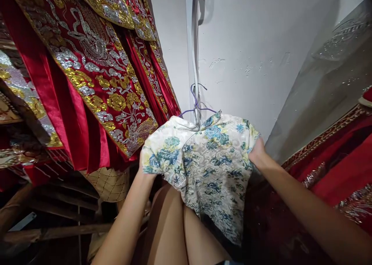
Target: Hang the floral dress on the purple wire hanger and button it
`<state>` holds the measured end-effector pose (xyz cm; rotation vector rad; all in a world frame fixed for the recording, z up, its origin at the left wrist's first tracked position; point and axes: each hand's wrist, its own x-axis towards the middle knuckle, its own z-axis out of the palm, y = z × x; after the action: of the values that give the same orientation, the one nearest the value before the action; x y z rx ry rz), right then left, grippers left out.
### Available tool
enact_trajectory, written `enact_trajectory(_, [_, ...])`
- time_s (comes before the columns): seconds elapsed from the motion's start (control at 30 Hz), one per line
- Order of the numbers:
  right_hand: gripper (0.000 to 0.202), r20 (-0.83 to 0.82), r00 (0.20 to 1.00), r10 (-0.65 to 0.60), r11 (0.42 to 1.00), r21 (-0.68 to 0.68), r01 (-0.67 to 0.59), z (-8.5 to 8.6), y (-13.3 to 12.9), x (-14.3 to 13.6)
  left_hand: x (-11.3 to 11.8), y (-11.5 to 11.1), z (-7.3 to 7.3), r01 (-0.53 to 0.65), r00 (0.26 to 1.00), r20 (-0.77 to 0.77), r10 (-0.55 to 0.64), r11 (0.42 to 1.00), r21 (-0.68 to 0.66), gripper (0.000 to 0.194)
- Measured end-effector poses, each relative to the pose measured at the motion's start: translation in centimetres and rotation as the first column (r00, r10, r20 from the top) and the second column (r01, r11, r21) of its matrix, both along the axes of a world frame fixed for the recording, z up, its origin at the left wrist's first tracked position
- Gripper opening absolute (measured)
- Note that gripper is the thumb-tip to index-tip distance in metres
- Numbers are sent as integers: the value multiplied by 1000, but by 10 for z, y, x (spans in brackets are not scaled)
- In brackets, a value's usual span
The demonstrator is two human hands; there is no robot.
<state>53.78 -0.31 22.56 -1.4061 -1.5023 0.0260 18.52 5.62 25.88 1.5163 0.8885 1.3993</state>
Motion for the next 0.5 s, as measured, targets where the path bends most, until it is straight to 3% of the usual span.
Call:
enact_trajectory(0.1, [64, -337, 935, 107, 994, 31, -103, 20, 8, 11, -8, -21, 16, 108, 981, 175, -86, 987, -122, 75])
enact_trajectory(0.2, [59, -553, 812, 188, 982, 84, -171, 65, 20, 21, -9, -30, 36, 131, 970, 222, -100, 983, -128, 71])
enact_trajectory(0.3, [64, -474, 858, 197, 980, 116, -161, 119, 19, 15, -10, -22, 48, 100, 985, 145, -93, 994, -46, 68])
enact_trajectory(0.37, [66, -392, 900, 189, 981, 122, -153, 144, 2, -5, -15, -12, 49, 23, 1000, 6, -23, 999, 38, 62])
enact_trajectory(0.43, [65, -298, 923, 244, 968, 136, -212, 152, -30, -35, -20, -3, 43, -31, 983, -177, 57, 989, 145, 47])
enact_trajectory(0.5, [59, -127, 922, 365, 931, 51, -362, 148, -69, -68, -22, 0, 33, -29, 950, -295, 100, 971, 237, 30])
